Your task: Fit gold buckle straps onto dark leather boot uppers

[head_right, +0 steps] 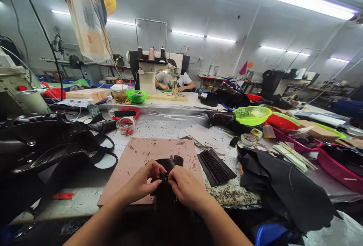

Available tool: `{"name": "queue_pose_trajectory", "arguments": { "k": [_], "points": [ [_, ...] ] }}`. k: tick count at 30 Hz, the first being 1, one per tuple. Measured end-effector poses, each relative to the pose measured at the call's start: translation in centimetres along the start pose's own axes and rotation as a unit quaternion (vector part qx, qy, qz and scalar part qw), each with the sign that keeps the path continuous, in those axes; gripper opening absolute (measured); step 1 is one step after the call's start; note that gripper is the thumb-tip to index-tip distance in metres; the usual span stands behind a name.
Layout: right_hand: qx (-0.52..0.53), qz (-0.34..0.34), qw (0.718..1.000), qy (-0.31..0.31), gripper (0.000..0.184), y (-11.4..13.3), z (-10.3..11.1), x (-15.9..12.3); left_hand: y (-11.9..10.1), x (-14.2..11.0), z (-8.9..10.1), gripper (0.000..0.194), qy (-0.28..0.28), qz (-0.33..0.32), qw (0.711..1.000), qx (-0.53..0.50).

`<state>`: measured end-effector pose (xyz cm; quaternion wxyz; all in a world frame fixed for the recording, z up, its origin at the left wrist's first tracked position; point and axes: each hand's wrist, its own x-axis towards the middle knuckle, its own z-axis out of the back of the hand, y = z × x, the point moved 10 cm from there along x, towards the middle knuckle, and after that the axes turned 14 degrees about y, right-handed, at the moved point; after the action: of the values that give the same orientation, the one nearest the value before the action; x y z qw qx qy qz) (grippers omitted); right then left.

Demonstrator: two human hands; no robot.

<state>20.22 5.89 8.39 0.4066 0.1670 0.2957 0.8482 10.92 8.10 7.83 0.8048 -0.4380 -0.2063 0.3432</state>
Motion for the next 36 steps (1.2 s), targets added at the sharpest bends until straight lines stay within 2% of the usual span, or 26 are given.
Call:
{"name": "queue_pose_trajectory", "arguments": {
  "k": [2,4,9,14,17,20,24,26,28,32,34,36],
  "points": [
    [0.004,0.003,1.000,-0.016,0.009,0.0,-0.4,0.0,-0.5,0.2,-1.0,0.027,0.065,0.023,0.997,0.040],
    [0.043,-0.002,0.999,-0.022,0.009,-0.2,-0.5,-0.1,-0.9,0.5,-1.7,0.028,0.101,0.036,0.990,0.095],
    [0.100,-0.040,0.994,-0.001,0.017,-0.5,-0.2,0.0,-0.9,1.2,-1.7,0.010,0.059,0.072,0.978,0.186],
    [0.106,-0.057,0.992,-0.025,0.018,-1.0,0.2,0.0,-1.4,1.0,-1.3,0.008,0.029,0.061,0.988,0.141],
    [0.121,-0.066,0.990,-0.025,0.019,-1.4,-0.3,-0.2,-1.1,0.8,-1.3,0.008,0.071,0.060,0.993,0.069],
    [0.071,-0.067,0.995,-0.012,0.020,-0.9,-0.9,-0.2,0.0,0.9,-1.6,0.013,0.126,0.083,0.988,-0.036],
    [-0.010,-0.044,0.999,0.005,0.022,0.1,-1.3,0.1,1.3,1.1,-2.9,0.020,0.233,0.114,0.960,-0.103],
    [-0.044,-0.038,0.998,-0.014,0.023,0.3,-1.0,0.1,1.7,1.1,-3.7,0.023,0.290,0.125,0.941,-0.119],
    [-0.076,-0.038,0.996,-0.034,0.025,0.5,-1.0,0.1,1.7,1.3,-4.2,0.025,0.323,0.119,0.929,-0.136],
    [-0.125,-0.041,0.990,-0.046,0.025,0.8,-1.4,0.3,1.3,1.5,-4.8,0.030,0.366,0.099,0.915,-0.137],
    [-0.130,-0.033,0.990,-0.038,0.025,1.1,-1.3,0.2,0.8,1.5,-5.1,0.030,0.384,0.085,0.914,-0.096],
    [-0.106,-0.027,0.994,-0.019,0.025,1.0,-0.9,0.0,0.3,1.8,-4.5,0.026,0.363,0.067,0.929,-0.014]
  ]
}}
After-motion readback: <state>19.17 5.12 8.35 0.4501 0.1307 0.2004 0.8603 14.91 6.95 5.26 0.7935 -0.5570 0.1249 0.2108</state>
